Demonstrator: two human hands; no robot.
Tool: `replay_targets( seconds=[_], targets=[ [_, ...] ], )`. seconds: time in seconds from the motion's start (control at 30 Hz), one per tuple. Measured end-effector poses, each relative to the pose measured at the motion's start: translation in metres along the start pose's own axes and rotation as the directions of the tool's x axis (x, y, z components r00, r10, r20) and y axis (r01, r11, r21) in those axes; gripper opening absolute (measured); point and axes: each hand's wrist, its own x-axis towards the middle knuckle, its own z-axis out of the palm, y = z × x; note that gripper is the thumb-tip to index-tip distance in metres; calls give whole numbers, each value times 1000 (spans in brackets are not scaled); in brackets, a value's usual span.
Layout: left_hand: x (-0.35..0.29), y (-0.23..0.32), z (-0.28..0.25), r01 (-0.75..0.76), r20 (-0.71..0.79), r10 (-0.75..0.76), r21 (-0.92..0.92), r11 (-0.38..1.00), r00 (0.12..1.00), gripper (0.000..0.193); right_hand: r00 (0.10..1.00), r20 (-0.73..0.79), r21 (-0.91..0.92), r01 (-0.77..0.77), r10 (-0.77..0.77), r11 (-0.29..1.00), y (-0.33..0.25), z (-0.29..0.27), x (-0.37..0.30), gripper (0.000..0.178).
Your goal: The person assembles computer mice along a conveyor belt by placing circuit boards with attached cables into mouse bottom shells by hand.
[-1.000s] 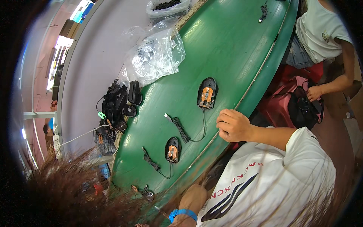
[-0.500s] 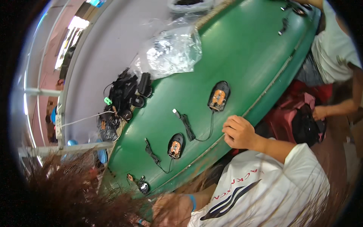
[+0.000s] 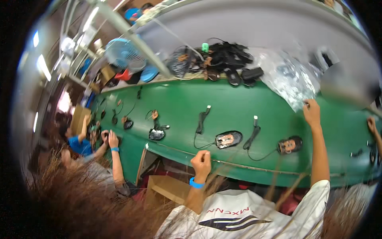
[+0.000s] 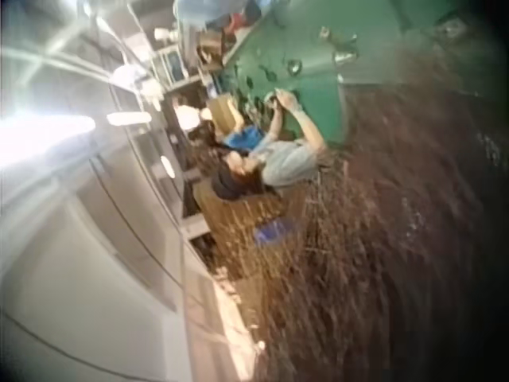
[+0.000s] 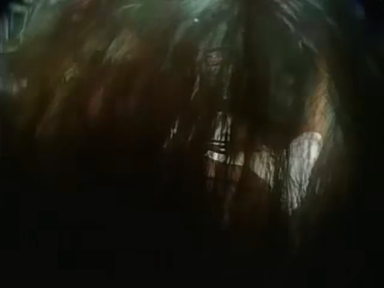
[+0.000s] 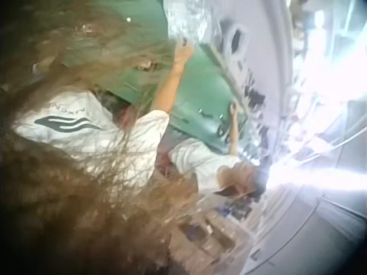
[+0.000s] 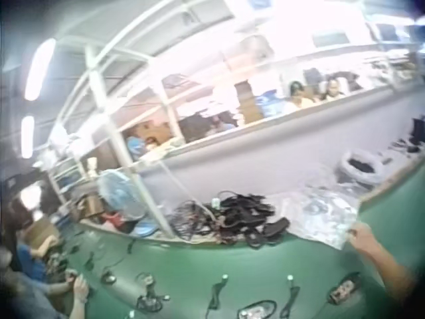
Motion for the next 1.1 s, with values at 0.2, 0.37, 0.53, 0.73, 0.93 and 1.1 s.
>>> replay_targets(
  seconds=[0.2, 0.37, 0.53, 0.73, 0.93, 1.1],
  targets=[
    [-8, 9, 10, -154, -5, 154, 39, 987, 988, 6, 955, 196, -318, 276, -222, 907, 138, 74, 33, 46],
    [-13, -2, 13, -132, 73, 126, 91, 987, 989, 11, 987, 73, -132, 152, -143, 980, 138, 101, 31, 41],
    [-13, -4, 10, -130, 25, 128, 86, 988, 991, 9, 988, 92, 37, -132, 128, 991, 68, 89, 31, 39],
    [-3, 16, 12, -70, 11, 69, 66, 995, 998, 11, 988, 155, -9, 5, -4, 1000, 109, 106, 34, 36],
    [-11, -14, 18, -91, -1, 91, 87, 992, 996, 11, 993, 101, 128, -70, 57, 989, 101, 109, 35, 32],
    [-12, 8, 11, -71, 8, 71, 90, 993, 997, 10, 992, 64, 162, -117, 108, 980, 113, 99, 38, 26]
  ],
)
